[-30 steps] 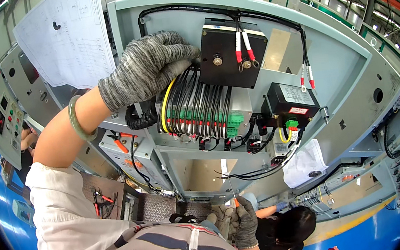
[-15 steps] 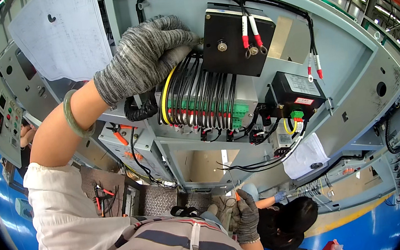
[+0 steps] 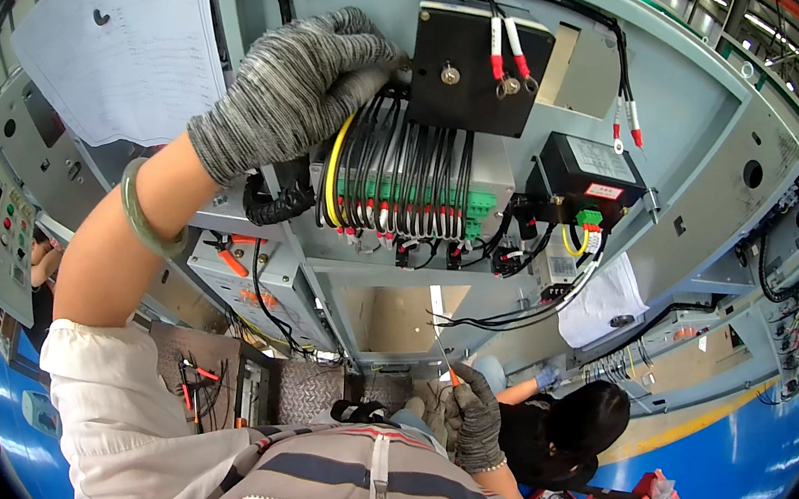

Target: The person works inside an open electrical cabinet, using a screwdriver to tighten terminal screws on a terminal block and connect wires. They also retrieve small parts from a red tool cart and place them into a bag before returning to the cabinet to continue wiring.

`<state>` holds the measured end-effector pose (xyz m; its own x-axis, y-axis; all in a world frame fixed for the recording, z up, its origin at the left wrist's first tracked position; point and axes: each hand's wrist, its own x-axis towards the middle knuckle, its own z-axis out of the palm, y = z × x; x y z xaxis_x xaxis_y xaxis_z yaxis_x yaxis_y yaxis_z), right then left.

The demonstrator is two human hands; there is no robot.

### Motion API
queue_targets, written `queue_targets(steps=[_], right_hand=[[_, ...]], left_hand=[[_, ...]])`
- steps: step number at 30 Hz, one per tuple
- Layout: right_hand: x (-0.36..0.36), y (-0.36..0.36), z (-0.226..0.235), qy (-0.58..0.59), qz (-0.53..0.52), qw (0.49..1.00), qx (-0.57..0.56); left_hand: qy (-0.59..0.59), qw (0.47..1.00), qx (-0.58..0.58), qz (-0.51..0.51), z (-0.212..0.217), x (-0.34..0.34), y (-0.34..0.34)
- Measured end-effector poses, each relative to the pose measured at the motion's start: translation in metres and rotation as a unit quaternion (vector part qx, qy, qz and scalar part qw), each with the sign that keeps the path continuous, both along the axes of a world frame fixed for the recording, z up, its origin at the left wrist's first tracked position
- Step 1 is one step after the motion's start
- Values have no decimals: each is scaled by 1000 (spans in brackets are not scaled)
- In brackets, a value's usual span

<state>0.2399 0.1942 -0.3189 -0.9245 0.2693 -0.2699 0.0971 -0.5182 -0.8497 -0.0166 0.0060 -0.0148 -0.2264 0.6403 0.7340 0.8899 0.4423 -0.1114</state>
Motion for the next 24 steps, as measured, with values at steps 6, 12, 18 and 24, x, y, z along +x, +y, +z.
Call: queue_targets(steps=[6,12,18,24], right_hand=[[5,5,-3,3,3,1000,5],[5,1,8,23,5,999,-27],[9,3,10,16,4,1000,20],[8,-3,23,45,0,998,49]], left_hand=[[34,999,-13,21,0,1,3],[16,997,-11,72,-7,-2,4],[-22,999,-2,-48,4,7,-4],[-34,998,29,-32,1,7,-2]])
